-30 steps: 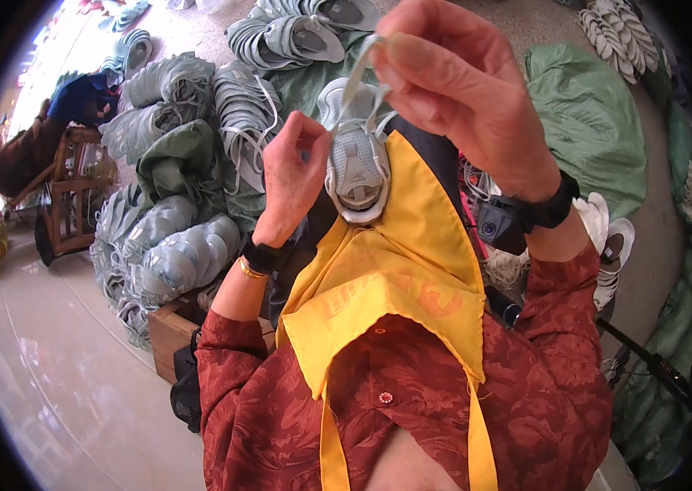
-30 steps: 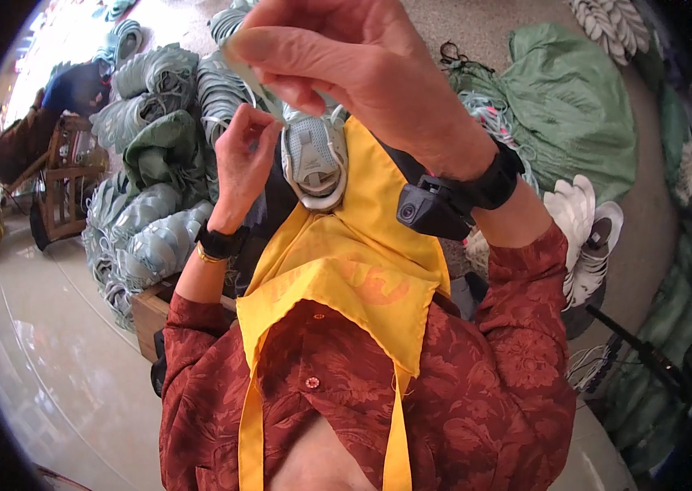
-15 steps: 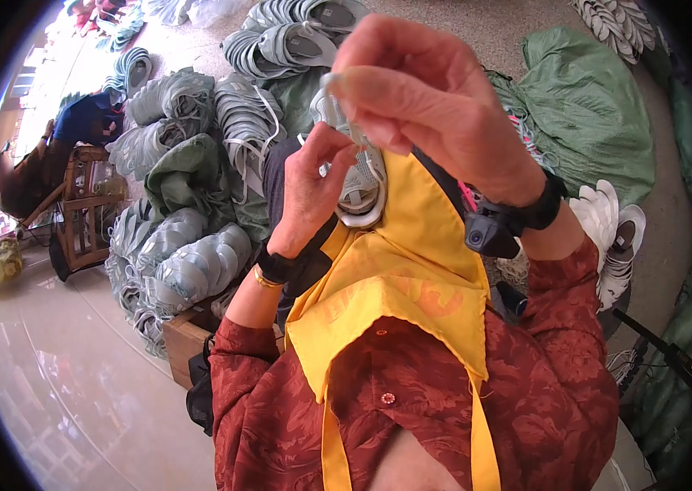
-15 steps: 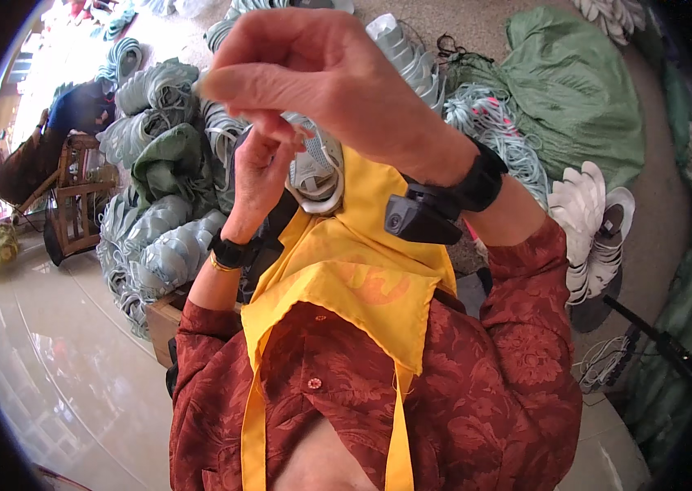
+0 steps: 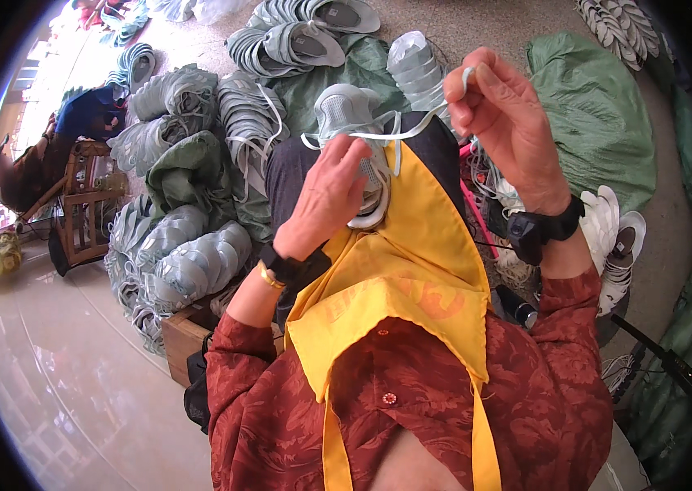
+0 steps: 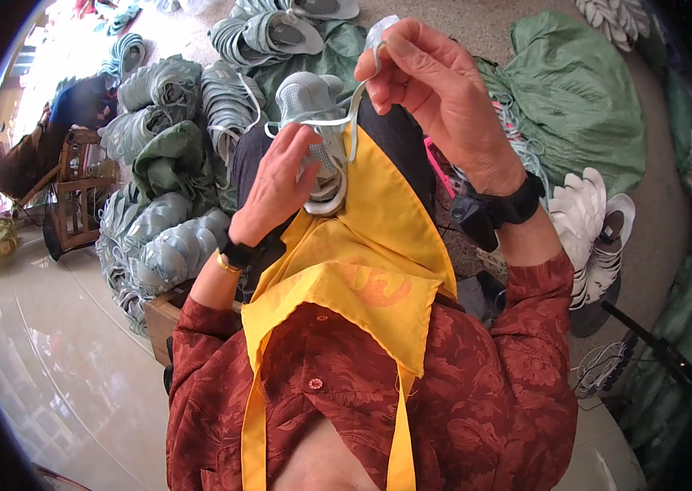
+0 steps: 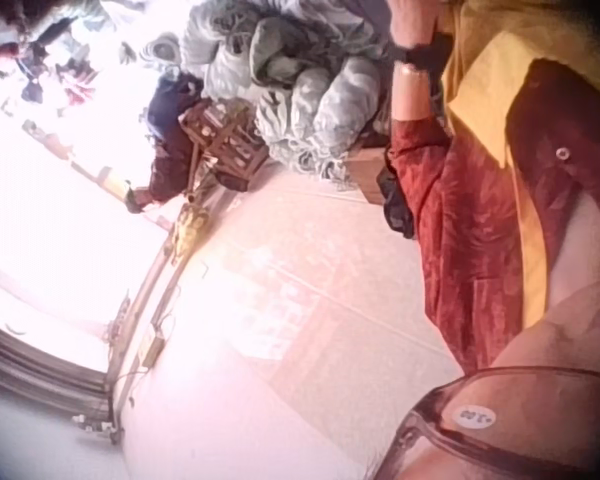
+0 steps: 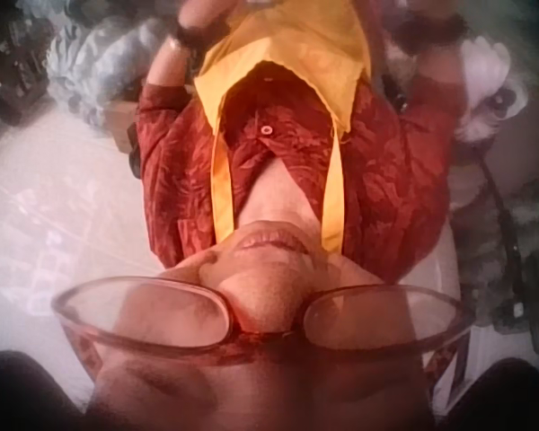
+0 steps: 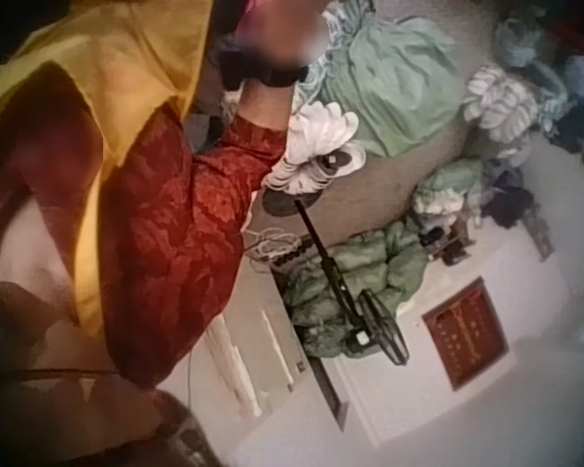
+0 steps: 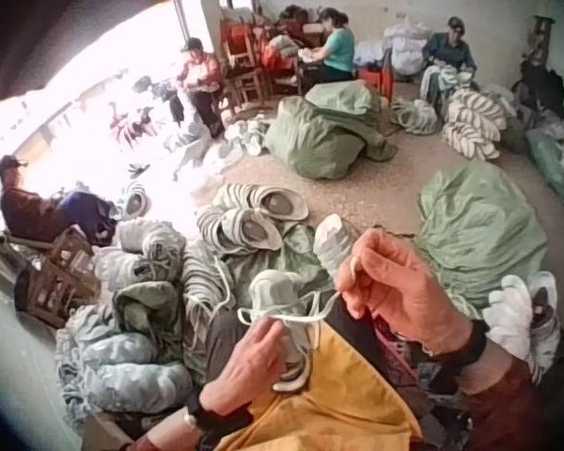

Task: The person sits on the floor and laces a white sneaker held on their lap. They thread the laces through the eyelets, pull them tight, and tie a knot. The person then picks up a second shoe and begins the same lacing process.

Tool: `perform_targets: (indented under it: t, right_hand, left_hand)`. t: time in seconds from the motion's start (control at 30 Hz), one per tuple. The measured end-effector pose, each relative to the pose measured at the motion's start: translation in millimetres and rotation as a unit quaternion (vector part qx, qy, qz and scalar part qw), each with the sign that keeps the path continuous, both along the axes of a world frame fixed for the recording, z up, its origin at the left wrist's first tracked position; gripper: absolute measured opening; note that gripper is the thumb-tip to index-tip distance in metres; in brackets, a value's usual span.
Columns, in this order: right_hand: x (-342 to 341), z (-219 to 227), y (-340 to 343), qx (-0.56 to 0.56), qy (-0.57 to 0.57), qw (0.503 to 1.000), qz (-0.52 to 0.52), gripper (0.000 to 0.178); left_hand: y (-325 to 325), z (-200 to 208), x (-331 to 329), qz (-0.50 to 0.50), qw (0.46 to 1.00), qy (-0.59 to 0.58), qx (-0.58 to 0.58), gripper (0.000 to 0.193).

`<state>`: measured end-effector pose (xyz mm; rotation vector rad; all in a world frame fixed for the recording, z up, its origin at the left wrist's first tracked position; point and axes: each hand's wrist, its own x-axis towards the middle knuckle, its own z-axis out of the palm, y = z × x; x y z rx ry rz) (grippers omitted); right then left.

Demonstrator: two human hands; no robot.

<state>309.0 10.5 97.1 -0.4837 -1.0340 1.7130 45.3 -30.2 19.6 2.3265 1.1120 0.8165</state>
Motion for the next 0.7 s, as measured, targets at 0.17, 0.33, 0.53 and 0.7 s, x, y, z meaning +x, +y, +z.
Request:
perform_targets:
  t: [0.17,0.33,0.53,0.7]
  right_hand:
    - [-5.4,-14.0,-1.4,-0.012,-0.014,1.0,-0.002,0.018]
    - [1.7,-26.5,-3.0,-0.041,-0.014,0.999,-0.022,0.018]
    - [10.7,-39.0,-7.6,-0.087,-0.074,0.992,-0.056,0.018]
    - [47.6,-74.9,-20.6,-0.154,-0.236,0.952,-0.12,0.015]
  left_hand:
    - [7.0,-7.3,13.2,0.036,0.998,0.044,-0.025,0.032]
    - [11.7,-8.8,9.7,0.007,0.999,0.038,-0.038,0.025]
    - [11.4,-6.3,-3.6,0.001,0.99,-0.08,-0.115,0.009]
    - [-1.1,-21.3,-33.4,0.147,0.918,-0.276,-0.245,0.019]
